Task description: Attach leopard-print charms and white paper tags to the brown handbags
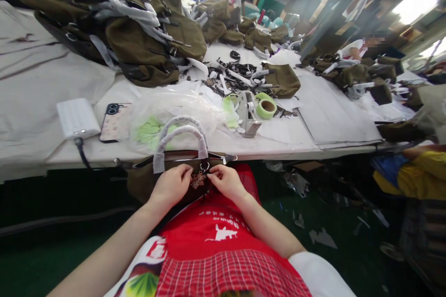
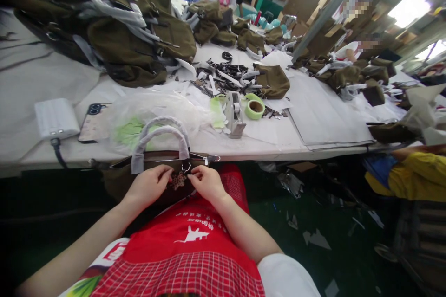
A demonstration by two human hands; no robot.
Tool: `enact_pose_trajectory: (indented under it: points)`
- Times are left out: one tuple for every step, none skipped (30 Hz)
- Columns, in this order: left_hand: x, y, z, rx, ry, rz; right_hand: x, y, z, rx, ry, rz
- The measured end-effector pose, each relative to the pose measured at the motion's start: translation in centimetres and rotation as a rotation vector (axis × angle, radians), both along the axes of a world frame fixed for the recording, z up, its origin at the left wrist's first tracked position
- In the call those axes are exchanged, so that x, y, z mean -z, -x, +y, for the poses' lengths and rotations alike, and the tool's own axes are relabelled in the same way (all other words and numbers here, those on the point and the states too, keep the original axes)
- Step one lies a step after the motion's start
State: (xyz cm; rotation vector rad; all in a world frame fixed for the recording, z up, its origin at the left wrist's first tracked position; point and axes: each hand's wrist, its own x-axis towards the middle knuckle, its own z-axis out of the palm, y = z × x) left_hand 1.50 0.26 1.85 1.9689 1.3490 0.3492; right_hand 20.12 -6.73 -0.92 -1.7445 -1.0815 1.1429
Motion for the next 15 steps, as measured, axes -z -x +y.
enact_pose_trajectory:
  points:
    - [0.0, 0.0, -0.3, 0.041, -0.005, 0.046, 0.0, 0.0, 0.0, -0.016, 0.003, -0.049]
    - [-0.1, 0.0, -0.6, 0.076, 0.001, 0.066, 0.0, 0.0, -0.1, -0.029, 0.006, -0.070]
    - [-0.1, -0.1, -0.8, 0.110, 0.019, 0.062, 0.0, 0.1, -0.1, -0.037, 0.007, -0.064]
    - [-0.1, -0.2, -1.1, 0.150, 0.051, 0.041, 0.1, 0.2, -0.1, -0.042, 0.008, -0.039]
    - [-0.2, -0.4, -1.3, 0.188, 0.089, 0.019, 0.1, 0.3, -0.1, -0.046, 0.007, -0.004]
    - [-0.2, -0.6, -1.5, 0.219, 0.121, 0.005, 0.2, 0.4, -0.2, -0.051, 0.007, 0.033]
    - [-0.3, -0.7, -1.6, 0.239, 0.140, 0.002, 0.3, 0.5, -0.2, -0.055, 0.007, 0.067]
    - [-0.2, -0.8, -1.7, 0.246, 0.142, 0.013, 0.4, 0.6, -0.2, -0.059, 0.007, 0.092]
    - [-0.2, -0.9, -1.7, 0.245, 0.134, 0.031, 0.5, 0.5, -0.3, -0.065, 0.004, 0.104]
    - [-0.1, -0.9, -1.6, 0.238, 0.121, 0.048, 0.5, 0.4, -0.3, -0.073, 0.000, 0.104]
    - [-0.1, -0.9, -1.5, 0.230, 0.112, 0.059, 0.5, 0.1, -0.4, -0.083, -0.004, 0.097]
    - [0.0, -0.8, -1.3, 0.224, 0.109, 0.063, 0.3, -0.3, -0.5, -0.095, -0.008, 0.086]
    - [0.1, -0.8, -1.1, 0.220, 0.111, 0.065, 0.1, -0.8, -0.6, -0.106, -0.019, 0.066]
    - [0.2, -0.7, -0.8, 0.219, 0.113, 0.065, -0.2, -1.5, -0.8, -0.109, -0.038, 0.035]
    - [0.2, -0.5, -0.6, 0.217, 0.113, 0.066, -0.6, -2.4, -0.8, -0.094, -0.065, -0.008]
